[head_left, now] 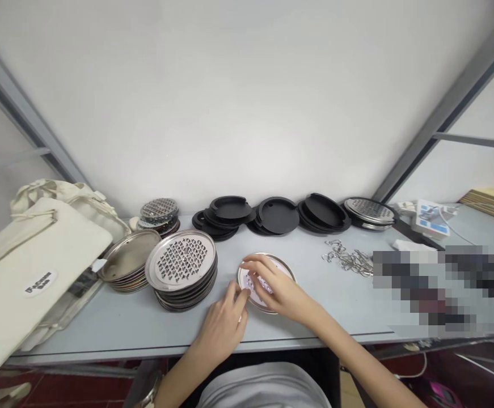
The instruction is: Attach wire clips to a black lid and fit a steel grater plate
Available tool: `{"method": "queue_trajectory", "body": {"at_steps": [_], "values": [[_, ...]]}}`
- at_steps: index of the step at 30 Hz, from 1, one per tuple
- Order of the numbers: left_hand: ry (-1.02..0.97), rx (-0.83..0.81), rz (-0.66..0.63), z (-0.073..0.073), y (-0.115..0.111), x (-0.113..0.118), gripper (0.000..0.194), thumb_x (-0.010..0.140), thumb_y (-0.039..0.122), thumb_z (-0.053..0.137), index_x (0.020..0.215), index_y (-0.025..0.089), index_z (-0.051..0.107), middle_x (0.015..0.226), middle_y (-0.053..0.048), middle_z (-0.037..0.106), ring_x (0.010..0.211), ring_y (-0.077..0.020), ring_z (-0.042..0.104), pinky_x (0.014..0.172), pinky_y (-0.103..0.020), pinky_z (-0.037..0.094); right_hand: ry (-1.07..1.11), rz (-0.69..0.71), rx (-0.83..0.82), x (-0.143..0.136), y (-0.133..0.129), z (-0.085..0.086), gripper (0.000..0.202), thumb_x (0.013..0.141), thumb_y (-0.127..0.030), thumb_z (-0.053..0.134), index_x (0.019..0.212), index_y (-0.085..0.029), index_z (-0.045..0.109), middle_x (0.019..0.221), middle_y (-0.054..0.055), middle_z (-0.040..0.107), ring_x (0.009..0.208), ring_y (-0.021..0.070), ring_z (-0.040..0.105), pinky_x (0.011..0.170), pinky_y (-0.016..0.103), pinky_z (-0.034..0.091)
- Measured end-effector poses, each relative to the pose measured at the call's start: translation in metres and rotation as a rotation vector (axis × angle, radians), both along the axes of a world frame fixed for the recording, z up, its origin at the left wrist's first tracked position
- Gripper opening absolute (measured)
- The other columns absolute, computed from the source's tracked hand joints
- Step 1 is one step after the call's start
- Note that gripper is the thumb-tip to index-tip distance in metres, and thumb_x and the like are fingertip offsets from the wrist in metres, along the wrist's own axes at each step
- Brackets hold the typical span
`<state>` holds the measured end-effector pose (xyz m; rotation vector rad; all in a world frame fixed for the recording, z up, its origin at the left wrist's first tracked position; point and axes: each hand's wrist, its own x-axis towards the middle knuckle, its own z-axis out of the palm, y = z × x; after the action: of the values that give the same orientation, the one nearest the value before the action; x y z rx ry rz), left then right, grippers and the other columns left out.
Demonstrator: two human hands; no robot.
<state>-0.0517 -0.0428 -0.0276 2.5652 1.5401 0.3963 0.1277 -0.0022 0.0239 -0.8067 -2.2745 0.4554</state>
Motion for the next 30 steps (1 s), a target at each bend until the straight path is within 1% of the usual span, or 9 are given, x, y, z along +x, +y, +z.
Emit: {"method": "queue_trajectory", "body": {"at_steps": [4,6,9,13,16,19,22,26,30], "values": [[0.067,-0.001,0.029,-0.004,0.002,0.0,0.036,0.087,0.013,0.035,0.12,0.021,0.048,0.11,-0.011,0.056,0.075,-0.0208,0.062,0.063,-0.03,0.049,-0.142,0.077,0.104,-0.039,0.016,0.02,0.036,0.093,-0.012,0.04,0.128,-0.019,0.042,0.126,0.014,0.049,0.096,0.019,0.058,0.081,0.033,0.051],[0.072,-0.006,0.021,-0.005,0.002,0.0,0.037,0.087,0.014,0.035,0.121,0.021,0.048,0.106,-0.011,0.058,0.077,-0.0221,0.062,0.064,-0.031,0.049,-0.201,0.074,0.172,-0.053,0.025,0.024,0.031,0.092,-0.012,0.041,0.123,-0.016,0.046,0.119,0.014,0.052,0.083,0.0169,0.058,0.072,0.03,0.051],[0.037,0.009,0.002,-0.005,0.002,0.0,0.044,0.087,0.014,0.035,0.13,0.022,0.041,0.113,-0.012,0.055,0.083,-0.023,0.062,0.065,-0.031,0.05,-0.222,0.052,0.243,-0.063,0.034,0.027,0.022,0.093,-0.013,0.044,0.113,-0.014,0.052,0.11,0.013,0.053,0.08,0.0155,0.055,0.069,0.028,0.048],[0.007,-0.005,0.007,-0.004,0.001,0.0,0.047,0.086,0.014,0.036,0.132,0.025,0.039,0.129,-0.013,0.046,0.08,-0.0214,0.063,0.065,-0.032,0.05,-0.299,0.038,0.323,-0.062,0.035,0.035,0.016,0.092,-0.011,0.046,0.102,-0.016,0.057,0.108,0.011,0.053,0.074,0.0132,0.051,0.062,0.024,0.043],[0.002,-0.022,0.006,-0.003,0.001,-0.001,0.042,0.088,0.016,0.037,0.128,0.024,0.041,0.133,-0.013,0.043,0.081,-0.0212,0.063,0.067,-0.032,0.051,-0.4,0.078,0.346,-0.057,0.033,0.045,0.021,0.089,-0.005,0.051,0.105,-0.017,0.058,0.106,0.008,0.055,0.076,0.013,0.052,0.065,0.024,0.042],[-0.008,-0.034,-0.003,-0.002,0.001,-0.001,0.037,0.089,0.017,0.037,0.124,0.023,0.044,0.129,-0.013,0.046,0.081,-0.0209,0.063,0.068,-0.033,0.052,-0.451,0.104,0.358,-0.054,0.032,0.053,0.028,0.086,-0.001,0.055,0.108,-0.017,0.059,0.104,0.007,0.057,0.083,0.0147,0.054,0.071,0.025,0.043],[-0.014,-0.042,-0.007,0.0,0.001,-0.001,0.034,0.088,0.017,0.037,0.12,0.023,0.046,0.123,-0.011,0.048,0.079,-0.0206,0.063,0.067,-0.033,0.052,-0.463,0.127,0.378,-0.055,0.035,0.058,0.026,0.086,-0.002,0.057,0.107,-0.017,0.06,0.103,0.007,0.058,0.086,0.0156,0.055,0.074,0.026,0.043],[-0.015,-0.046,-0.006,0.003,0.001,-0.001,0.034,0.089,0.016,0.036,0.12,0.023,0.045,0.116,-0.01,0.05,0.076,-0.0204,0.063,0.066,-0.033,0.052,-0.454,0.146,0.375,-0.056,0.04,0.065,0.02,0.088,-0.005,0.056,0.103,-0.017,0.062,0.1,0.006,0.059,0.084,0.0152,0.055,0.072,0.026,0.042],[-0.023,-0.04,-0.015,0.003,0.001,-0.001,0.034,0.089,0.016,0.036,0.12,0.023,0.045,0.114,-0.009,0.05,0.077,-0.02,0.062,0.067,-0.033,0.051,-0.414,0.173,0.37,-0.056,0.043,0.071,0.016,0.091,-0.007,0.052,0.098,-0.017,0.062,0.098,0.007,0.06,0.082,0.0149,0.054,0.069,0.026,0.042]]}}
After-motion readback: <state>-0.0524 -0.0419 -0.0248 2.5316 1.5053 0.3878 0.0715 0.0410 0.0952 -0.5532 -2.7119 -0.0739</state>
